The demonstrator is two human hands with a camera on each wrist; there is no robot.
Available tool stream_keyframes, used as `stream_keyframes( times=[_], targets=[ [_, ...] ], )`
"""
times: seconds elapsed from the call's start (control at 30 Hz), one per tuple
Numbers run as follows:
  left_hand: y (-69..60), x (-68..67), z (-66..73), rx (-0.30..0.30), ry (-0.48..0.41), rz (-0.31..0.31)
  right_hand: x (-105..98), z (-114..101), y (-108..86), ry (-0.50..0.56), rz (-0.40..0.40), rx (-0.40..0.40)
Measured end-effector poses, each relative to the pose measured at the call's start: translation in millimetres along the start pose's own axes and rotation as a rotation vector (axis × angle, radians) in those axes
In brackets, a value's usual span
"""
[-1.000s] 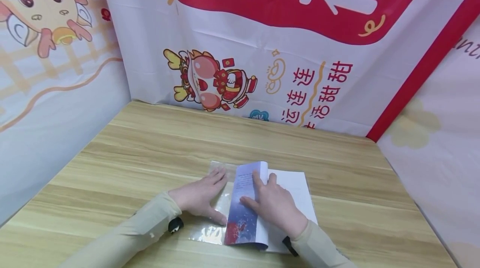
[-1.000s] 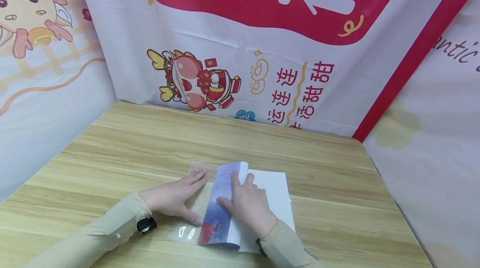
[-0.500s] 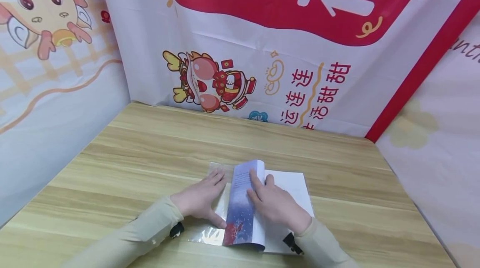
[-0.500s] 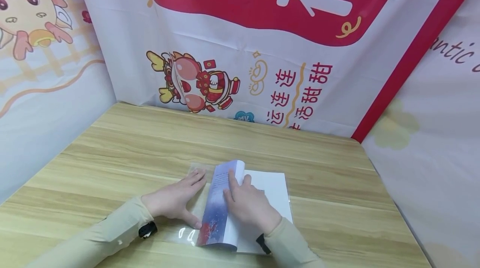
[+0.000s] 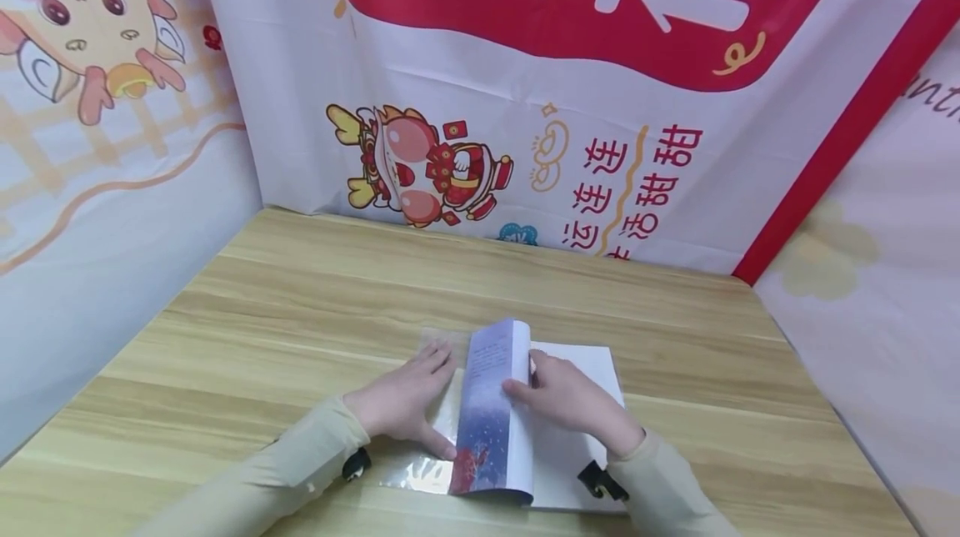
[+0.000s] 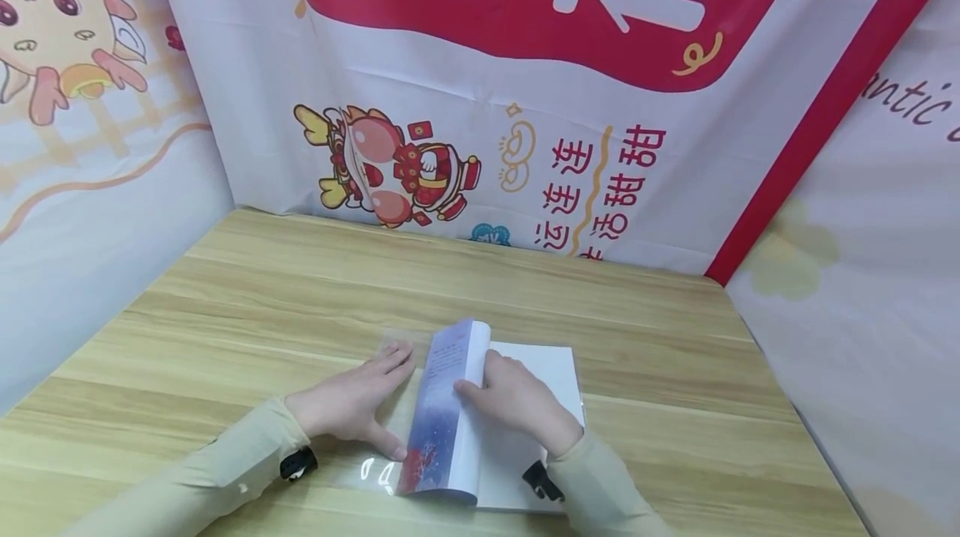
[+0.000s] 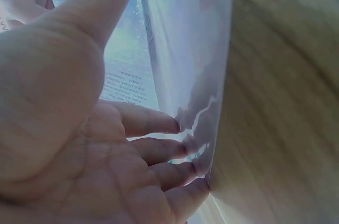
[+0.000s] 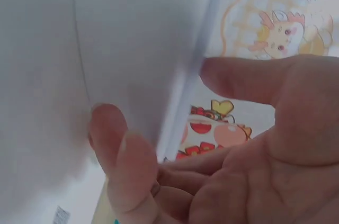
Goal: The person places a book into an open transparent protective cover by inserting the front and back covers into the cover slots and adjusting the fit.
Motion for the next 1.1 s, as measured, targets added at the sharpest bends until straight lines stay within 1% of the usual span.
stream_keyframes(
  times=[0.07,0.13,0.23,0.3,0.47,0.83,1.1],
  targets=[
    [0.1,-0.2,0.5,0.000,-0.002,0.001,-2.9,2.9,-0.8,-0.015,-0.040,0.048],
    [0.4,-0.5,0.8,-0.004,-0.002,0.001,-5.1,5.1,-1.6,-0.019,-0.083,0.075],
    [-0.1,-1.4,1.7,-0.012,0.001,-0.005,-5.9,6.9,-1.7,-0.024,-0.138,0.076],
    [0.1,-2.3,2.0,-0.018,0.006,-0.008,-6.3,6.9,-1.6,-0.028,-0.153,0.071],
    [0.0,-3.8,2.8,-0.025,0.008,-0.007,-7.4,5.9,-1.0,-0.029,-0.157,0.077],
    [-0.7,-1.6,2.4,-0.007,0.008,-0.013,-5.5,11.3,-0.3,-0.005,-0.164,0.063],
    [-0.5,-1.3,1.9,0.002,0.010,-0.014,-1.9,14.0,1.8,0.011,-0.164,0.086]
  ],
)
Point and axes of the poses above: each hand's wrist, its own y-axis towards the middle knuckle, its own x-axis out of the palm, z = x × y, the point moved 2 cm from there along y, towards the middle knuckle, and after that the axes turned 15 degrees about -y, right-handed, at the moved point
